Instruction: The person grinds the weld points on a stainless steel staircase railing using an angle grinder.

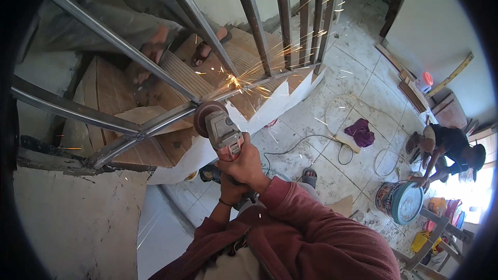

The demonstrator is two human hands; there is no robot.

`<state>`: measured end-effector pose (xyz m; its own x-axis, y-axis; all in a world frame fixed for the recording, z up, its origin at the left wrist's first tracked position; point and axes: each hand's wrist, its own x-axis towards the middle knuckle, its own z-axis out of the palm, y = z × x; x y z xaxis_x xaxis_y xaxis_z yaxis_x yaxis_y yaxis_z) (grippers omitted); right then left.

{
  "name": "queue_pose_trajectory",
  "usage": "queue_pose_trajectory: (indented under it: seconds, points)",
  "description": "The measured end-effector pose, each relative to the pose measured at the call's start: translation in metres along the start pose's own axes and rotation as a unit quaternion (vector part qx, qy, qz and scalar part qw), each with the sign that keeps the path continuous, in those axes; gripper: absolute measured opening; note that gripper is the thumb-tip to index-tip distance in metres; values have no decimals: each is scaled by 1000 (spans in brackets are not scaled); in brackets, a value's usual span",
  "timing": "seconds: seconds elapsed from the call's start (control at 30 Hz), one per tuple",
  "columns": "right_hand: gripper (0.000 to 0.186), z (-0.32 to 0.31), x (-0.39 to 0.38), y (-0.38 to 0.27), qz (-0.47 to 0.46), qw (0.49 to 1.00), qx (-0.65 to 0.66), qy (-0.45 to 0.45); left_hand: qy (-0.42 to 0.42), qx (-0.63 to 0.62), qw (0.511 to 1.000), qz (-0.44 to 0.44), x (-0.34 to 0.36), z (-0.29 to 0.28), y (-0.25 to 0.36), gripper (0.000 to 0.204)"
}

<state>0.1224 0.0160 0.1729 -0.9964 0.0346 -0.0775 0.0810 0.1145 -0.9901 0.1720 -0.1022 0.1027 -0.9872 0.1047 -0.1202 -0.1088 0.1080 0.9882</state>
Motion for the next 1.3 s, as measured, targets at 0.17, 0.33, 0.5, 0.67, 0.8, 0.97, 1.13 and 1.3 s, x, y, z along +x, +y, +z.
queue_pose_trajectory:
  seconds: [0.17,0.33,0.5,0.67,0.8,0.97,1.13,1.3]
  points:
    - [76,-1,1,3,-7,1000,-10,5,9,20,1000,22,-1,2,2,78]
    - [76,1,-1,7,-14,1000,-2,1,12,-14,999,30,-2,3,-6,77]
    - [69,1,-1,6,-52,998,1,22,9,1,1000,24,-2,3,-5,76]
    - [69,1,-1,6,-61,998,0,17,11,-14,999,38,-2,4,0,77]
    - [69,1,3,7,-51,999,1,15,8,9,999,35,2,4,-1,77]
    - [69,-1,2,3,-40,999,16,9,8,-21,1000,2,1,3,0,78]
    - [69,0,2,1,-41,999,-1,10,-1,-28,1000,6,1,1,-7,77]
    - [68,1,2,4,-59,998,10,20,2,7,1000,19,1,1,-7,77]
